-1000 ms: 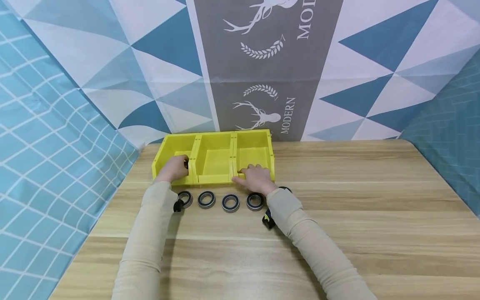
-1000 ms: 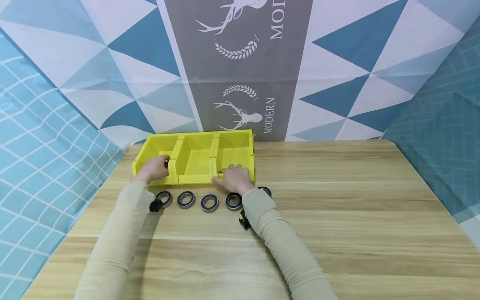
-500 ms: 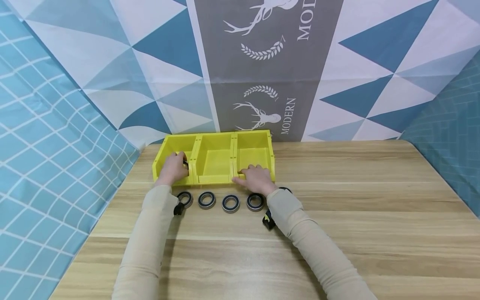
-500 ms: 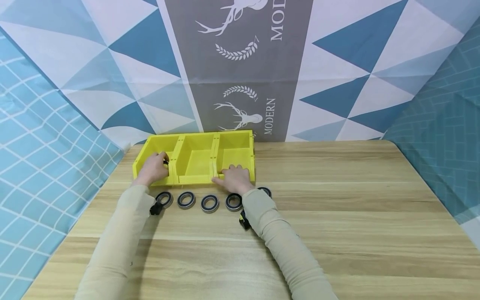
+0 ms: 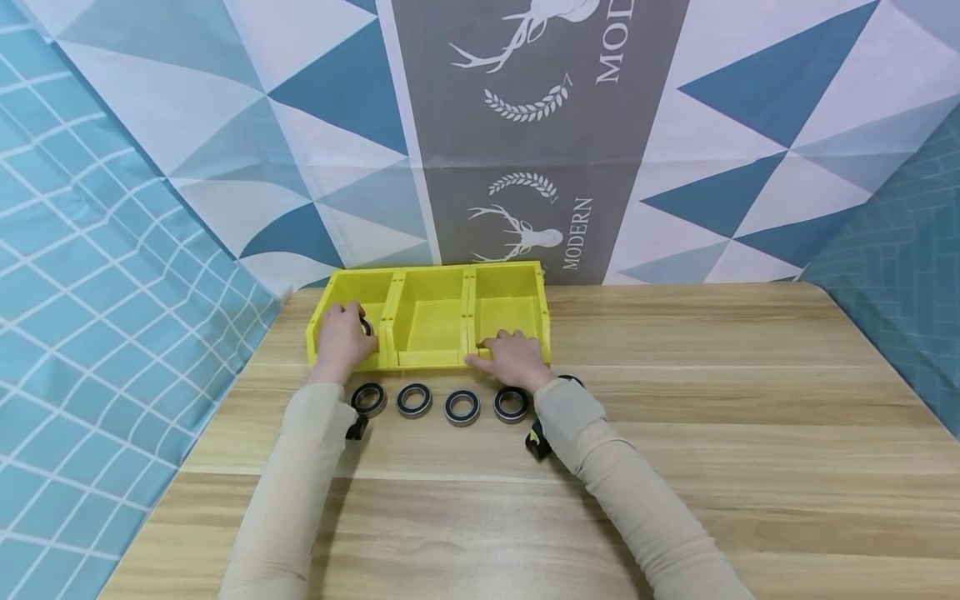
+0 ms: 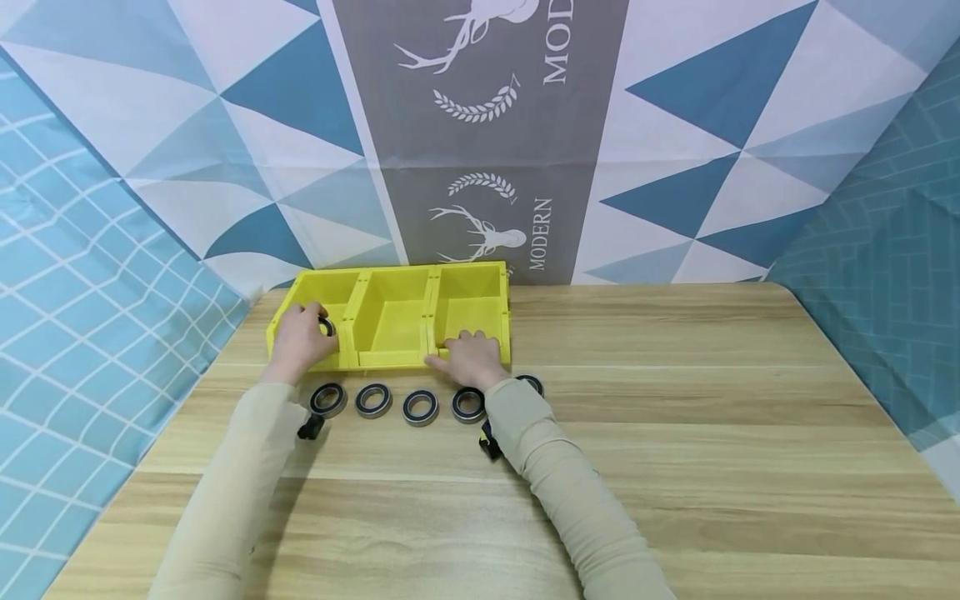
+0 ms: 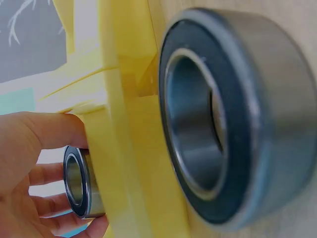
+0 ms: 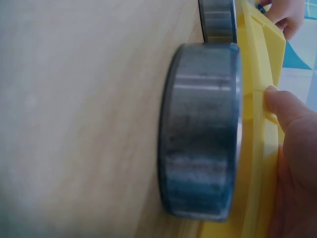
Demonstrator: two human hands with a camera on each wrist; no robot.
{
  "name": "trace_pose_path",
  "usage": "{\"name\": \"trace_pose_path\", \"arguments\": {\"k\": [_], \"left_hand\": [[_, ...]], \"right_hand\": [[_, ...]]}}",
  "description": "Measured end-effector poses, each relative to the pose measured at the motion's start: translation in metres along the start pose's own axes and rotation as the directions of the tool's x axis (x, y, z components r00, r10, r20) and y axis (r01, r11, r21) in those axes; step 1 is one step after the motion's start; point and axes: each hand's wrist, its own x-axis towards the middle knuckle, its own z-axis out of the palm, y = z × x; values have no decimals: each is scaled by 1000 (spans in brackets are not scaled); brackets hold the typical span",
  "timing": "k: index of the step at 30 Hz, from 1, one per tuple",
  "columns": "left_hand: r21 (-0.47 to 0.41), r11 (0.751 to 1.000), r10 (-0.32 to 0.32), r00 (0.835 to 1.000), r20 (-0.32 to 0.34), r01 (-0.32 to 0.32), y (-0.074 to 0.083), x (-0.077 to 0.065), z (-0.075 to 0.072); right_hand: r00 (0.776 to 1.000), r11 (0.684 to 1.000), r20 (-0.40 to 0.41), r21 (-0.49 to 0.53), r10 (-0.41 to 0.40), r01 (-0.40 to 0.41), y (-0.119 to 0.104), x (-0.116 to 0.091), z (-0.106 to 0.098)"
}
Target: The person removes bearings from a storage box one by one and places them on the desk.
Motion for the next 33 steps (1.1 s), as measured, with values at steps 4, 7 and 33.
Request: {"name": "trace_pose_path", "arguments": {"k": [4, 7, 33], "left_hand": [[-13, 1000, -11, 1000, -24, 10, 1, -7, -4], [-29, 999, -19, 999, -29, 18, 1, -11, -5], [62, 980, 184, 981, 70, -188, 20, -67, -10]], "right_hand": [[1000, 1000, 1, -1, 1, -1, 0, 0, 0], [1000, 1000, -2, -3, 2, -2, 0, 0, 0], [1000, 1000, -1, 7, 2, -2, 1, 2, 2]]}}
